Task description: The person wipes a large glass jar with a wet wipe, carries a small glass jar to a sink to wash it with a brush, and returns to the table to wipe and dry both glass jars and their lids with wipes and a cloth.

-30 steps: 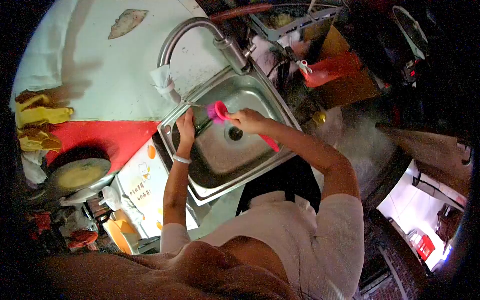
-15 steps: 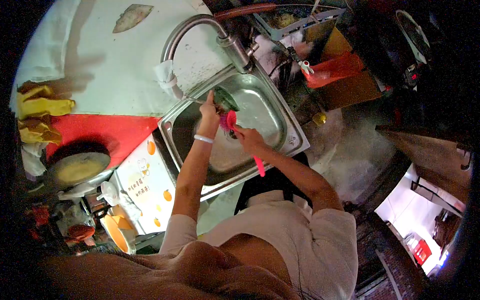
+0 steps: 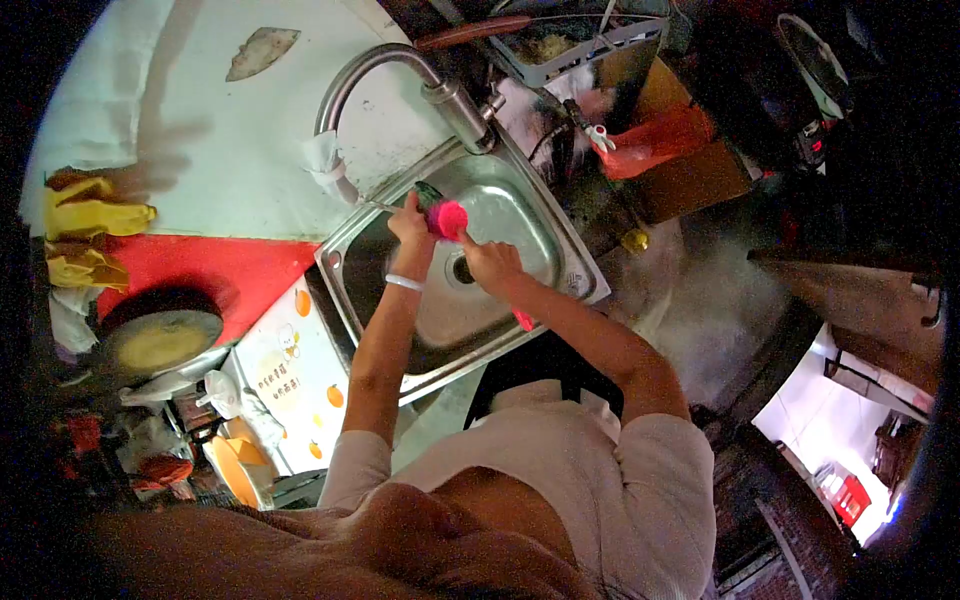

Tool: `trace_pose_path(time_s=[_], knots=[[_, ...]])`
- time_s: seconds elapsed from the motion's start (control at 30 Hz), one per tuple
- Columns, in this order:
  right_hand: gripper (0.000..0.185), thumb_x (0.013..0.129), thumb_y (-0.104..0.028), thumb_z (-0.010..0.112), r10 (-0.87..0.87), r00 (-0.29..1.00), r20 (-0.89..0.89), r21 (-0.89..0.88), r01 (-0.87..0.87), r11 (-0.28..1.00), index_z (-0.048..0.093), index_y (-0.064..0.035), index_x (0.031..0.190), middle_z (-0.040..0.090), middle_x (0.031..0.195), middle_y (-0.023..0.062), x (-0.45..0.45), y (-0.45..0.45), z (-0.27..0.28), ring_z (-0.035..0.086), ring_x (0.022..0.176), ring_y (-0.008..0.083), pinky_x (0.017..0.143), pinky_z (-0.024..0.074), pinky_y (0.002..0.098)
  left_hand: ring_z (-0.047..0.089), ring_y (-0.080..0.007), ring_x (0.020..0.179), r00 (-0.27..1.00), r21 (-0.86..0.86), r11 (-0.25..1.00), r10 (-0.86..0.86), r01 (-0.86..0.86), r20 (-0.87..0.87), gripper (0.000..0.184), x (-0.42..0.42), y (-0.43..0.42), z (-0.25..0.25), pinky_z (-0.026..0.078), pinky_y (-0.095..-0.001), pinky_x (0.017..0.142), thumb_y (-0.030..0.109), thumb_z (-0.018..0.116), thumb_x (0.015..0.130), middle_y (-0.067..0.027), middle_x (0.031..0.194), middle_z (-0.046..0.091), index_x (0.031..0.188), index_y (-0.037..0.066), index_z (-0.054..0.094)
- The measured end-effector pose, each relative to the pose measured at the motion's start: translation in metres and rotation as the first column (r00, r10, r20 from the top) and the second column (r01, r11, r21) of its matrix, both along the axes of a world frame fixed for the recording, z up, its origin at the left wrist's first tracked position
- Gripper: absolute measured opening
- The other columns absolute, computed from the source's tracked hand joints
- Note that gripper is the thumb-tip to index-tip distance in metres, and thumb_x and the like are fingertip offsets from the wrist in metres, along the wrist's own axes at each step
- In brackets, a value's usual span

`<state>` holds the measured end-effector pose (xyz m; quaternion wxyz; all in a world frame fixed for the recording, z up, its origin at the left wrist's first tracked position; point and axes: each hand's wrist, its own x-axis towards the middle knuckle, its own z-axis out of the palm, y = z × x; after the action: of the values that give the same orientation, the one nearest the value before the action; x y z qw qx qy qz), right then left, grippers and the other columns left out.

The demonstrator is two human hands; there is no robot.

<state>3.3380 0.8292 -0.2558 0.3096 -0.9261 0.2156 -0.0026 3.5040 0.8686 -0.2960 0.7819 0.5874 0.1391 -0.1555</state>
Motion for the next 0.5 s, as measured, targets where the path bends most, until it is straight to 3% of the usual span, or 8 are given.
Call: trace_pose_path(time_s=[0.1, 0.13, 0.23, 0.27, 0.3, 0.37, 0.47, 0.5], knots=[[0.039, 0.084, -0.022, 0.041, -0.079, 0.993, 0.084, 0.082, 0.072, 0.994, 0.04, -0.0174, 0.123, 0.055, 0.06, 0.0196, 0.02, -0.012, 0.002, 0.055, 0.055, 0.0363, 0.052, 0.0425, 0.0458, 0.043, -0.0111, 0.052, 0.985, 0.168, 0.98, -0.125, 0.104, 0.117, 0.022, -0.01, 0.008, 0.004, 0.037, -0.0299, 0.045, 0.008, 0.057, 0.078, -0.0018, 0.062, 0.047, 0.059, 0.002, 0.046], [0.039, 0.082, -0.014, 0.038, -0.004, 0.999, 0.051, 0.042, 0.002, 0.999, 0.034, -0.0076, 0.121, 0.058, 0.068, 0.0184, 0.038, -0.021, 0.015, 0.057, 0.062, 0.0345, 0.054, 0.0439, 0.0451, 0.046, -0.0118, 0.051, 0.994, 0.001, 0.998, -0.059, 0.059, 0.091, 0.021, -0.01, 0.004, 0.004, 0.037, -0.0292, 0.042, 0.006, 0.056, 0.078, -0.0031, 0.063, 0.049, 0.059, 0.001, 0.048], [0.038, 0.084, -0.019, 0.04, -0.008, 0.974, 0.226, -0.083, 0.027, 0.996, 0.04, -0.0154, 0.122, 0.056, 0.06, 0.0186, 0.055, -0.021, 0.012, 0.055, 0.056, 0.0371, 0.053, 0.0422, 0.0458, 0.05, -0.0136, 0.049, 0.993, -0.103, 0.994, -0.053, 0.041, -0.109, 0.02, -0.017, 0.002, 0.048, 0.039, -0.0298, 0.039, 0.007, 0.055, 0.078, -0.0042, 0.061, 0.051, 0.06, 0.001, 0.049], [0.039, 0.084, -0.018, 0.041, -0.029, 0.985, 0.167, -0.046, 0.037, 0.998, 0.038, -0.0148, 0.123, 0.056, 0.061, 0.0189, 0.045, -0.013, 0.006, 0.055, 0.055, 0.0368, 0.053, 0.0422, 0.0454, 0.052, -0.0164, 0.047, 0.996, 0.077, 0.995, 0.064, -0.059, -0.066, 0.021, -0.012, 0.0, 0.04, 0.04, -0.0307, 0.037, 0.009, 0.053, 0.079, -0.0061, 0.059, 0.052, 0.061, 0.0, 0.049], [0.039, 0.084, -0.018, 0.041, -0.019, 0.986, 0.168, -0.052, 0.029, 0.998, 0.038, -0.0148, 0.123, 0.056, 0.061, 0.0189, 0.027, -0.007, -0.003, 0.055, 0.055, 0.0368, 0.053, 0.0422, 0.0454, 0.052, -0.0164, 0.047, 0.995, 0.07, 0.995, 0.072, -0.067, -0.065, 0.021, -0.008, 0.006, 0.034, 0.04, -0.0307, 0.037, 0.009, 0.053, 0.079, -0.0061, 0.059, 0.052, 0.061, 0.0, 0.049], [0.042, 0.083, -0.017, 0.041, 0.029, 0.997, -0.067, 0.066, -0.025, 0.998, 0.036, -0.0132, 0.124, 0.057, 0.062, 0.0197, -0.004, 0.001, -0.018, 0.055, 0.054, 0.037, 0.052, 0.0421, 0.0448, 0.052, -0.0177, 0.046, 0.972, -0.049, 0.999, 0.001, -0.012, -0.233, 0.019, -0.003, 0.025, 0.026, 0.042, -0.0321, 0.038, 0.009, 0.052, 0.079, -0.0087, 0.061, 0.053, 0.063, -0.001, 0.048], [0.043, 0.082, -0.016, 0.042, -0.023, 1.0, -0.001, 0.129, 0.023, 0.991, 0.035, -0.0123, 0.124, 0.056, 0.06, 0.0195, 0.014, -0.004, 0.003, 0.055, 0.054, 0.0371, 0.05, 0.0422, 0.0446, 0.052, -0.0176, 0.048, 0.985, -0.028, 0.999, 0.021, -0.027, -0.173, 0.017, -0.015, 0.027, 0.029, 0.042, -0.0326, 0.039, 0.008, 0.051, 0.078, -0.0089, 0.061, 0.053, 0.065, -0.002, 0.049], [0.044, 0.082, -0.017, 0.041, -0.014, 0.991, 0.136, 0.124, -0.003, 0.992, 0.033, -0.0131, 0.126, 0.056, 0.059, 0.0184, 0.03, -0.007, 0.008, 0.055, 0.054, 0.0372, 0.049, 0.0424, 0.0443, 0.053, -0.0175, 0.049, 0.991, -0.015, 0.999, 0.033, -0.036, -0.128, 0.016, -0.016, 0.021, 0.033, 0.042, -0.0328, 0.039, 0.007, 0.051, 0.078, -0.009, 0.061, 0.053, 0.066, -0.003, 0.05]])
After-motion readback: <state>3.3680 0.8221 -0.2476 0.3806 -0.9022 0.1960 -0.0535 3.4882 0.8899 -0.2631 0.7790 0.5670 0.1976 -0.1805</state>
